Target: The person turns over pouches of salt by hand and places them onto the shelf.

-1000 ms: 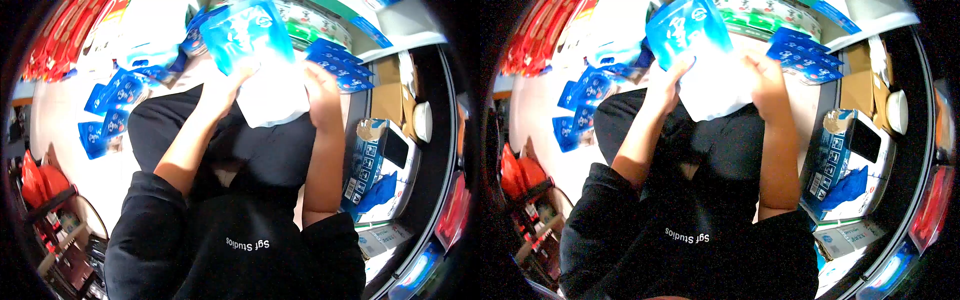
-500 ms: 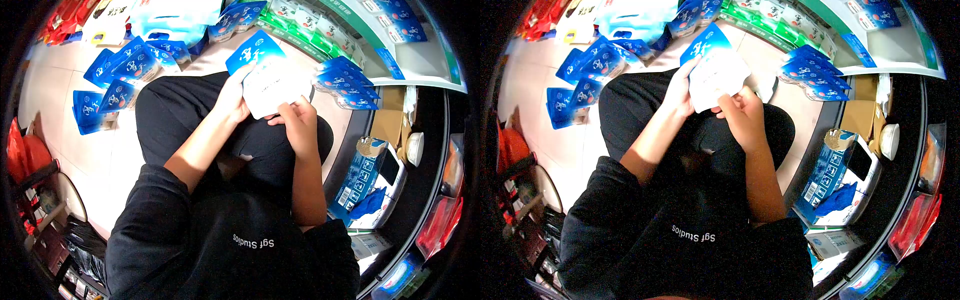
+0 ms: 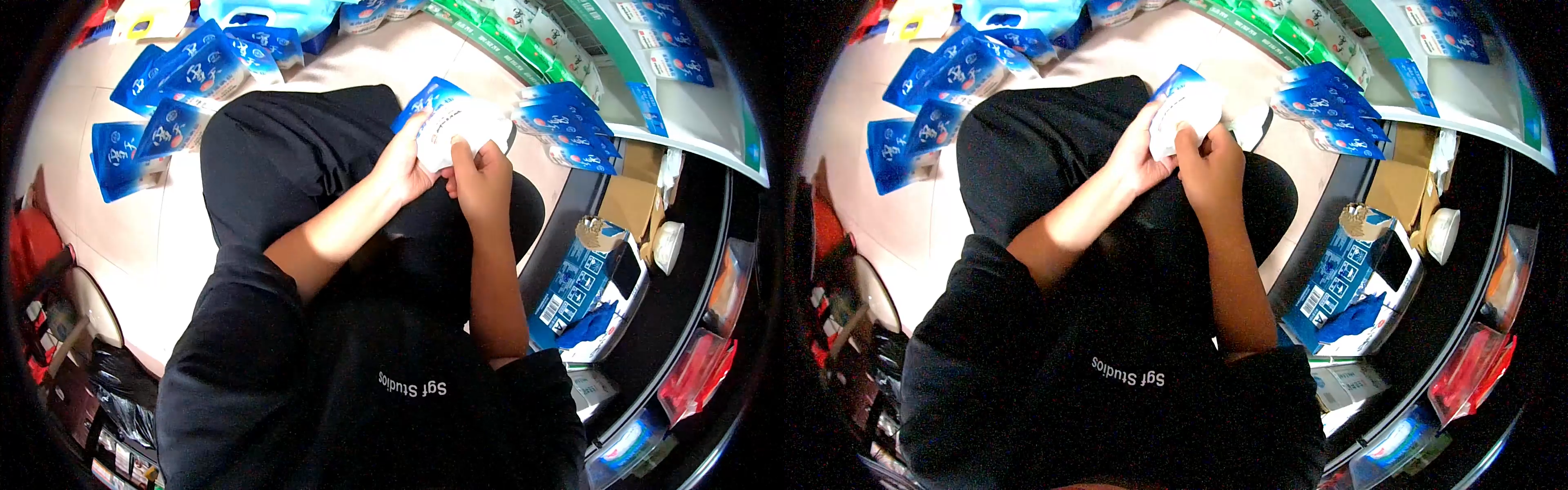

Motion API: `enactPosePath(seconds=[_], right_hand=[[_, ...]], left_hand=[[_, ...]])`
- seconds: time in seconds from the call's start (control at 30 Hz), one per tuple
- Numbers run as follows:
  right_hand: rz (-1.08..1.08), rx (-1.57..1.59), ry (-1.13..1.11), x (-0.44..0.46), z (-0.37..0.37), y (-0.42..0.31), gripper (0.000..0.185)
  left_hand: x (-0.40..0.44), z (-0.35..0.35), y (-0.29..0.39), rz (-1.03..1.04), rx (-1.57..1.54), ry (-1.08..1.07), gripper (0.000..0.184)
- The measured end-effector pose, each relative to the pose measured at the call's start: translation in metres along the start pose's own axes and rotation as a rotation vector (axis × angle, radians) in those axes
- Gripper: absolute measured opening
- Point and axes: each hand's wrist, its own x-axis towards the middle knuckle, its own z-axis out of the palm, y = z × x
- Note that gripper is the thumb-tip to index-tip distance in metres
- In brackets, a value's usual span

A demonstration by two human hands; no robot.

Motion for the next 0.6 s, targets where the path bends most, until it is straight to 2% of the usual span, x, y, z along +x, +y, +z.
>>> enactPosePath(seconds=[0.07, 0.13, 0.23, 0.37, 0.43, 0.47, 0.6], right_hand=[[0.055, 0.035, -0.013, -0.001, -0.002, 0.001, 0.023], [0.158, 0.198, -0.176, -0.003, -0.007, 0.007, 0.023], [0.108, 0.160, -0.240, -0.004, -0.007, 0.019, 0.024], [0.138, 0.153, -0.200, -0.005, -0.002, 0.021, 0.024], [0.201, 0.266, -0.171, -0.005, -0.003, 0.020, 0.025], [0.204, 0.264, -0.173, -0.004, -0.003, 0.022, 0.025], [0.150, 0.226, -0.160, -0.002, -0.001, 0.029, 0.020]], left_hand=[[-0.001, -0.003, 0.005, -0.009, 0.100, -0.084, 0.041], [-0.002, -0.003, 0.006, -0.017, 0.078, -0.054, 0.044], [0.000, -0.001, -0.002, 0.037, 0.145, 0.031, 0.044], [0.001, -0.007, 0.000, -0.012, 0.188, -0.008, 0.042], [0.001, 0.002, -0.001, 0.047, 0.172, 0.131, 0.041], [0.001, 0.001, -0.001, 0.048, 0.168, 0.133, 0.041], [-0.001, -0.006, 0.006, 0.050, 0.258, 0.041, 0.037]])
